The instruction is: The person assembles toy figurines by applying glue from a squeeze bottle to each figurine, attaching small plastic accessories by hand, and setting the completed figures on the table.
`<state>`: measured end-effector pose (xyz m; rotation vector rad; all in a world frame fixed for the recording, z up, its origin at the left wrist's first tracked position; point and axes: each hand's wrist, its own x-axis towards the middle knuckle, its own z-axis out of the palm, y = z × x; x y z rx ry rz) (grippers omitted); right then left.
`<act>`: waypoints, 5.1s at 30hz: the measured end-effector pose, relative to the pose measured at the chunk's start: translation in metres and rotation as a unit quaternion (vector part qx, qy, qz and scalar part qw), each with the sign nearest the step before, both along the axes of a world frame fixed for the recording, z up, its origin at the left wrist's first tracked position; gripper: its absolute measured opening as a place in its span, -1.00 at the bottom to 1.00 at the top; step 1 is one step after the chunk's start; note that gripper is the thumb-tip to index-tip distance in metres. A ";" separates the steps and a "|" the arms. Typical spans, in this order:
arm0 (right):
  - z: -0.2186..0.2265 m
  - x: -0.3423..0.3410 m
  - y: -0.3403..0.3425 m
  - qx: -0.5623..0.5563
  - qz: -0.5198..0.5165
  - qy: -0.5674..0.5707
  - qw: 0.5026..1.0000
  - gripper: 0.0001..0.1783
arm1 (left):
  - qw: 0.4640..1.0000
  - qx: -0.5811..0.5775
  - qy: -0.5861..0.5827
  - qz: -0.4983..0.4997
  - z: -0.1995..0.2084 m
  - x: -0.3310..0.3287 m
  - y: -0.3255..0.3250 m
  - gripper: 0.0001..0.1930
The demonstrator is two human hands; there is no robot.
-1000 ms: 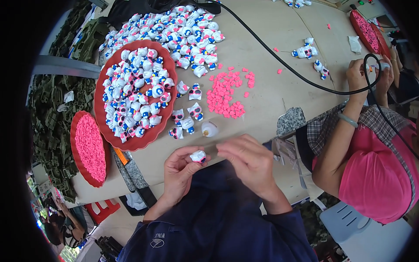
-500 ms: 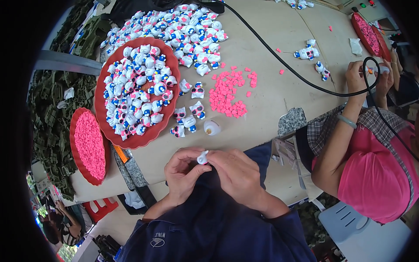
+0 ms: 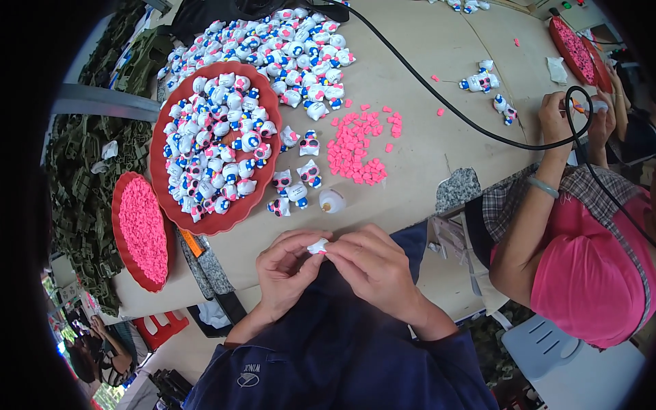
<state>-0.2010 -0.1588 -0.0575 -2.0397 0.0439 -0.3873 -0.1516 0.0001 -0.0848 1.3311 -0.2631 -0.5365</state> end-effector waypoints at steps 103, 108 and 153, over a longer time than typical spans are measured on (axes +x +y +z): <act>-0.032 0.028 -0.050 -0.205 -0.228 0.019 0.952 -0.86 | 0.990 0.018 0.132 -0.041 0.006 0.006 0.005 -0.65; -0.036 0.035 -0.050 -0.233 -0.227 0.021 0.945 -0.85 | 0.991 0.024 0.128 -0.038 0.007 0.007 0.006 -0.66; -0.019 0.023 -0.003 0.018 -0.137 0.005 0.990 -0.68 | 0.757 0.410 -0.491 0.134 0.040 0.056 0.013 -0.65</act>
